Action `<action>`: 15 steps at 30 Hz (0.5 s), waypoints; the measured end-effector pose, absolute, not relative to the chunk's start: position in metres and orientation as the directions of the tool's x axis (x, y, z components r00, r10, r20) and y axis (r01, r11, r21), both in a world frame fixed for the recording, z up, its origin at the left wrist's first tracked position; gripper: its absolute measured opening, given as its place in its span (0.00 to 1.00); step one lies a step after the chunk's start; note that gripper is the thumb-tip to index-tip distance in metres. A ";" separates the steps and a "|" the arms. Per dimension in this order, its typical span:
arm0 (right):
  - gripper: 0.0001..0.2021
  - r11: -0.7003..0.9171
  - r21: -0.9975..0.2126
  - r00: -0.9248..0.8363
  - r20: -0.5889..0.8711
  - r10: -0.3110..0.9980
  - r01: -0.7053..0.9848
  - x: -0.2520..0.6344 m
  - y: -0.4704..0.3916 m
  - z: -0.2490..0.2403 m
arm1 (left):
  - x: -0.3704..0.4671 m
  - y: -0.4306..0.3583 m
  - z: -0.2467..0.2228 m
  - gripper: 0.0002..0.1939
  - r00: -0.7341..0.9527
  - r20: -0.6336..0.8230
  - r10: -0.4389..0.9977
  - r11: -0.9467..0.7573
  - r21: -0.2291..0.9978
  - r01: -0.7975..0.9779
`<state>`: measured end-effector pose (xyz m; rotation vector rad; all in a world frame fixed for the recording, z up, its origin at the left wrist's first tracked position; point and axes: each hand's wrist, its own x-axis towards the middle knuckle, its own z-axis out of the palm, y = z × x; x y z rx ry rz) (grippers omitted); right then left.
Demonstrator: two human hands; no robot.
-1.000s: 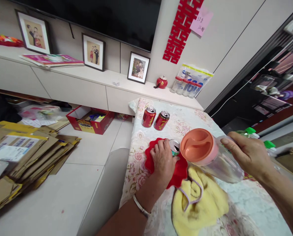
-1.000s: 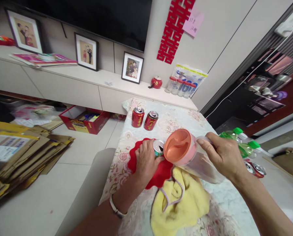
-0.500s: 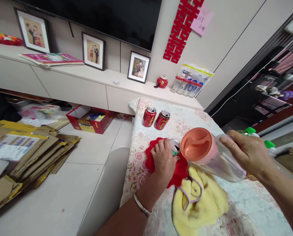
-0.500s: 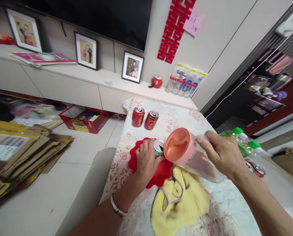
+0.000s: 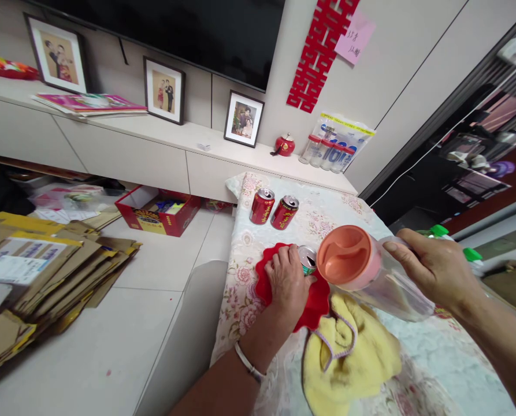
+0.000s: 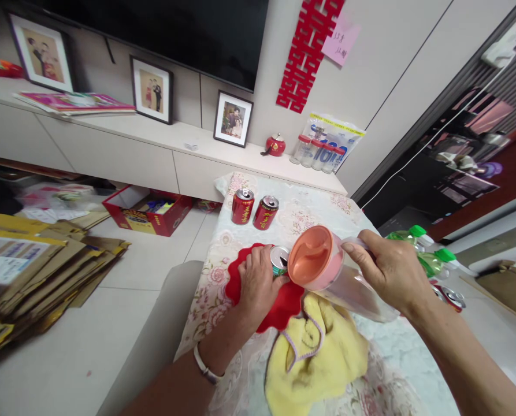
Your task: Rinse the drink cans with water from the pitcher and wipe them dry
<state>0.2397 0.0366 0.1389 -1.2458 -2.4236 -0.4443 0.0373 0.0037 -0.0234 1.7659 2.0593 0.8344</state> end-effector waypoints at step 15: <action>0.31 0.566 0.122 -0.550 0.469 0.691 0.815 0.239 0.038 0.139 | 0.037 0.004 -0.020 0.39 -0.195 0.114 0.974 0.085 0.614 0.784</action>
